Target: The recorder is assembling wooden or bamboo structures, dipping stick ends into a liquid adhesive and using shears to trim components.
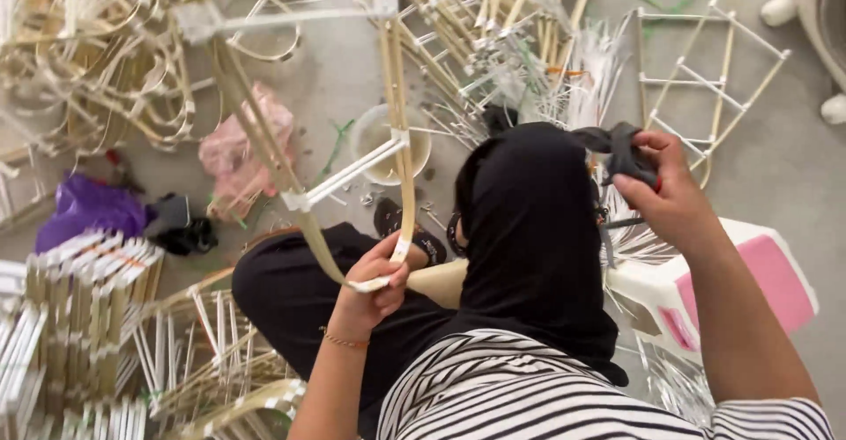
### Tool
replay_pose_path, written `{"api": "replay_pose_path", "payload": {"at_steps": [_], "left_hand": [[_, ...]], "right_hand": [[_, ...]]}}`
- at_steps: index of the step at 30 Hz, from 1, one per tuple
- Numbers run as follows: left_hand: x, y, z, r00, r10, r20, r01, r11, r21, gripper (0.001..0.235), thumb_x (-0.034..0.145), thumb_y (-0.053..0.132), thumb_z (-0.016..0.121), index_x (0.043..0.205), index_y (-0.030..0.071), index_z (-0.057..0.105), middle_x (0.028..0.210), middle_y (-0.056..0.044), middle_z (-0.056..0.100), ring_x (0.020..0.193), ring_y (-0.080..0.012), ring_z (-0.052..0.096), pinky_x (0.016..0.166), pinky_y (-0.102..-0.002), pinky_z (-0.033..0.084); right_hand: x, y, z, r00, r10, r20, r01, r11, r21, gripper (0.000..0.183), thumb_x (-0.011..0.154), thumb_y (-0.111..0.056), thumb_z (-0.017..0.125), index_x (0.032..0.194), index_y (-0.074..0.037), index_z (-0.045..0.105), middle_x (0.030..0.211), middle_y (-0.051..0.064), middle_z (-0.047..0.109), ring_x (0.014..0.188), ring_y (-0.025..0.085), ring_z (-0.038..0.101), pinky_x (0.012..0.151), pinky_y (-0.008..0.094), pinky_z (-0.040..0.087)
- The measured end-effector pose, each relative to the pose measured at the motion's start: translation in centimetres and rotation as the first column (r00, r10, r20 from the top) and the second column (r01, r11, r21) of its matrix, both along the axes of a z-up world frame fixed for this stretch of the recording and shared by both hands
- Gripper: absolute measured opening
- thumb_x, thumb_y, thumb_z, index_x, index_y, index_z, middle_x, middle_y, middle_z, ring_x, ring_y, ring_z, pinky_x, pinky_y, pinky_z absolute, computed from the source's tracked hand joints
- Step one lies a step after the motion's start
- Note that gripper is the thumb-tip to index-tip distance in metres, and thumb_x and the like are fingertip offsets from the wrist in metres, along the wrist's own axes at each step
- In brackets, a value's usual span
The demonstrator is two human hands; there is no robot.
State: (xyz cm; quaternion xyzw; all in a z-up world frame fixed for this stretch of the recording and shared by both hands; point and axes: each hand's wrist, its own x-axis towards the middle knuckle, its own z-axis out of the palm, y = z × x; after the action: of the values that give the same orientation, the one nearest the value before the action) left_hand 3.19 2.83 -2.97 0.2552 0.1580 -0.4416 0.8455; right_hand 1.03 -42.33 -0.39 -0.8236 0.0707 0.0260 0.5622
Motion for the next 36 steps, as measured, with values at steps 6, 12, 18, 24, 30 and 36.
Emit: {"api": "replay_pose_path", "payload": {"at_steps": [6,12,18,24,30,36], "left_hand": [[-1.2,0.1,-2.2,0.998,-0.041,-0.045,0.037,0.995,-0.09,0.066,0.092,0.0,0.05,0.156,0.005,0.037,0.067,-0.005,0.057,0.038,-0.0085,0.039,0.033,-0.023,0.034],[-1.8,0.8,-0.2,0.999,-0.035,-0.025,0.03,0.987,-0.161,0.068,0.092,-0.001,0.052,0.157,0.002,0.034,0.065,-0.007,0.057,0.039,-0.0086,0.042,0.032,-0.022,0.035],[-3.7,-1.2,0.7,0.988,-0.152,-0.006,0.144,0.948,-0.283,0.069,0.094,-0.001,0.055,0.16,-0.001,0.034,0.068,-0.008,0.057,0.043,-0.0095,0.044,0.035,-0.023,0.033],[-4.0,0.1,-3.0,0.944,-0.251,0.212,0.241,0.968,0.075,0.058,0.099,0.014,0.059,0.152,-0.007,0.048,0.091,-0.008,0.068,0.078,-0.0134,0.063,0.064,-0.025,0.051],[2.0,3.5,3.8,0.774,0.149,0.615,-0.406,0.863,0.302,0.064,0.101,0.041,0.061,0.147,-0.004,0.05,0.126,-0.005,0.068,0.111,-0.0125,0.067,0.098,-0.028,0.054],[4.0,0.9,10.9,0.455,-0.265,0.85,-0.687,0.504,0.524,0.049,0.097,0.023,0.064,0.137,0.0,0.047,0.109,-0.011,0.068,0.089,-0.022,0.071,0.078,-0.035,0.058]], "right_hand": [[-3.5,-6.9,-17.5,0.904,-0.203,-0.376,0.151,0.975,-0.163,0.064,0.087,-0.02,0.075,0.144,-0.011,0.046,0.117,0.02,0.064,0.091,0.023,0.065,0.079,0.038,0.054],[-1.1,-3.3,-15.0,0.992,0.076,0.099,0.02,0.688,-0.726,0.082,0.088,-0.046,0.083,0.15,-0.005,0.047,0.135,0.023,0.059,0.115,0.035,0.063,0.095,0.04,0.053],[4.0,10.7,4.7,0.96,0.022,0.281,-0.004,0.998,-0.067,0.058,0.105,-0.037,0.062,0.152,-0.005,0.053,0.139,0.013,0.062,0.086,0.012,0.065,0.08,0.025,0.053],[7.9,15.4,6.1,0.978,0.179,0.109,-0.209,0.826,0.524,0.049,0.101,-0.019,0.057,0.147,-0.007,0.045,0.11,0.006,0.061,0.062,0.005,0.05,0.049,0.02,0.042],[7.8,15.9,4.3,0.99,0.139,0.029,-0.128,0.787,0.603,0.024,0.105,-0.009,0.049,0.124,0.001,0.061,0.081,0.001,0.053,0.053,0.005,0.046,0.044,0.022,0.039],[6.9,16.4,4.0,0.977,0.211,-0.042,-0.157,0.833,0.531,0.021,0.104,-0.014,0.051,0.12,-0.005,0.061,0.071,-0.005,0.048,0.05,0.002,0.039,0.042,0.021,0.033]]}}
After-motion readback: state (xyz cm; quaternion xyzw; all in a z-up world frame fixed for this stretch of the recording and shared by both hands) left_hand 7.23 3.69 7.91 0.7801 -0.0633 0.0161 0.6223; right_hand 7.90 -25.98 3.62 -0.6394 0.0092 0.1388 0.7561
